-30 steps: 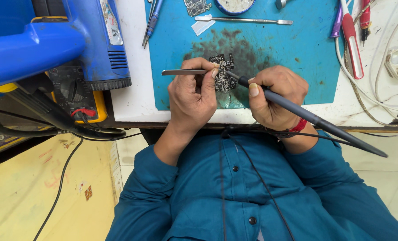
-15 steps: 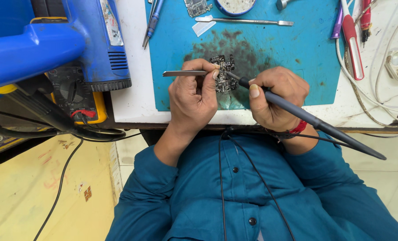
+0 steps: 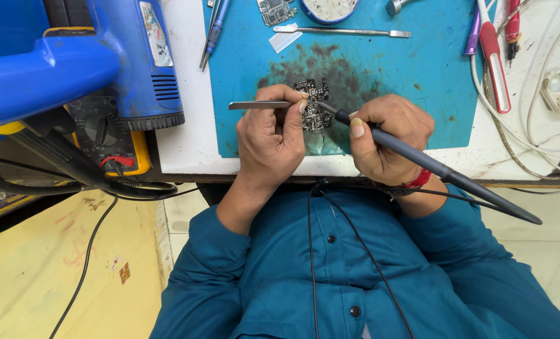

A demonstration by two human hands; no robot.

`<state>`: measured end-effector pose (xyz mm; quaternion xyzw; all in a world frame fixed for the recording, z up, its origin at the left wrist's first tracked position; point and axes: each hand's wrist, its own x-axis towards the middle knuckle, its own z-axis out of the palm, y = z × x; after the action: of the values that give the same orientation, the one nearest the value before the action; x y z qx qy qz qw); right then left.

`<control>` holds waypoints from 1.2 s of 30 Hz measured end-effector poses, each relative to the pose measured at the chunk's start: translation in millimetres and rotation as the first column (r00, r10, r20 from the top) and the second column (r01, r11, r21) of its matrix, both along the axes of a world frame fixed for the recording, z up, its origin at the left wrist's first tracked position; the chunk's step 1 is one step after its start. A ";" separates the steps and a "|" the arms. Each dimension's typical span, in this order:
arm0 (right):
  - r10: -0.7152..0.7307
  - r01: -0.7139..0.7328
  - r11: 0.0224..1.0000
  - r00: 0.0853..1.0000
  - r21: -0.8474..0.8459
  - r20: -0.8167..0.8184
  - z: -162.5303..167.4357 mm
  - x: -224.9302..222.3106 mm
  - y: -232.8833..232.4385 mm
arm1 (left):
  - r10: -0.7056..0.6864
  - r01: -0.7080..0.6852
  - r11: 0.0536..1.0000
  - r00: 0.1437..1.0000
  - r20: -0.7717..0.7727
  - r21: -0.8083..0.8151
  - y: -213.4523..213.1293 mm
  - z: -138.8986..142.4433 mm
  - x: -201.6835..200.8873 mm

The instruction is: The person holds a small circuit board with tweezers in one hand and a soldering iron in the other, soldering components on the board over a work mat. They reposition the board and continue soldering different points, occasionally lifting the iron away.

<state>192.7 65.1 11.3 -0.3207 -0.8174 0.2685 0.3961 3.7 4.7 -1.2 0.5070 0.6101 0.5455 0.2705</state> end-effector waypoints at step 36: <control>-0.023 0.023 1.000 1.000 -0.007 0.010 0.6 -1.0 -1.0 | 0.008 -0.008 1.000 1.000 0.000 -0.004 -0.7 -1.4 0.0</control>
<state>191.7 64.2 11.9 -0.3329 -0.8147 0.2652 0.3940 3.7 4.0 -2.5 0.5041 0.6133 0.5451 0.2694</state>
